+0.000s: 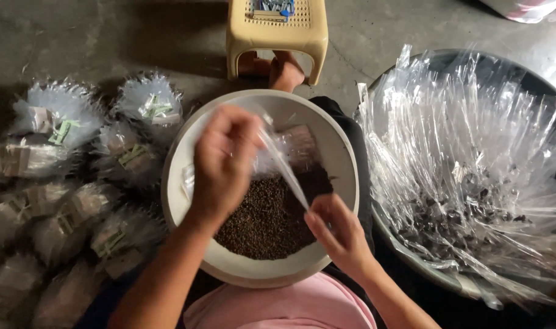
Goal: A person is manually filling small plastic bags with seeds from a large white bowl and placing the filled bags into a organized pile on the floor.
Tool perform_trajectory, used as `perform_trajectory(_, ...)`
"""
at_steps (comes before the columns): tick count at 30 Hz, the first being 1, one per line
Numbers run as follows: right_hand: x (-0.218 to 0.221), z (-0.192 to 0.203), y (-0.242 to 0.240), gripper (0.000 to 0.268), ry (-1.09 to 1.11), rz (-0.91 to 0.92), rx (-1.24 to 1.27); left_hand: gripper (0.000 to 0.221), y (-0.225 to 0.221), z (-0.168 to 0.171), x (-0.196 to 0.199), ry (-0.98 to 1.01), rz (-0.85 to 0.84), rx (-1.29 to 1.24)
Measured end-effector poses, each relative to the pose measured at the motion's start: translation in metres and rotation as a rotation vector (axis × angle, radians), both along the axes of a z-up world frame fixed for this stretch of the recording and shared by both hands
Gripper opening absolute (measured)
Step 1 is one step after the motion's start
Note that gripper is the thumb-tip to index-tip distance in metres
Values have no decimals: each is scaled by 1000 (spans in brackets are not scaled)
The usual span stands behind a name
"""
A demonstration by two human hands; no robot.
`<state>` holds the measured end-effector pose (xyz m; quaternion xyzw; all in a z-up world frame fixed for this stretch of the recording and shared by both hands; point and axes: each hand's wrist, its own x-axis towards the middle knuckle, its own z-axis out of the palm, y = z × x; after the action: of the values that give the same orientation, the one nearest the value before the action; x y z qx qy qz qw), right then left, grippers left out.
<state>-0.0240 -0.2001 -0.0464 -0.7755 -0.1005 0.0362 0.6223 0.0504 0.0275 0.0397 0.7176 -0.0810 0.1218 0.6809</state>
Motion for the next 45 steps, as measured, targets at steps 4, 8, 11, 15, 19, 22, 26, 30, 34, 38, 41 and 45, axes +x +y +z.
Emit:
perform_trajectory(4,3,10,-42,12,-119,43,-249,7,-13,3,26,-175,54,46)
perform_trajectory(8,38,-34,-137,9,-114,-347,-523,9,-72,-47,39,-356,83,460)
perform_trajectory(11,39,-72,-196,18,-10,-468,-1056,11,-105,-135,27,-181,-136,1166)
perform_trajectory(15,43,-27,-170,52,346,-531,-904,18,-100,-154,24,-155,-195,1325)
perform_trajectory(19,34,-25,-149,34,65,-473,-237,13,-71,-98,19,-202,-72,547)
perform_trajectory(22,45,16,-78,32,241,-370,34,14,-55,-50,14,-193,-53,376)
perform_trajectory(26,49,64,11,51,317,81,270,6,-36,12,-12,-231,-52,447)
perform_trajectory(30,55,3,16,17,329,186,373,10,-14,65,-43,-126,-122,387)
perform_trajectory(34,84,-18,8,45,186,429,-61,18,17,109,-65,31,-223,-142)
perform_trajectory(38,74,-28,12,45,315,422,-208,22,27,115,-67,68,-254,-283)
perform_trajectory(41,70,-30,13,25,610,245,-150,39,15,75,-62,99,-143,-101)
perform_trajectory(45,75,39,7,26,665,40,171,25,-5,15,-75,126,-141,-48)
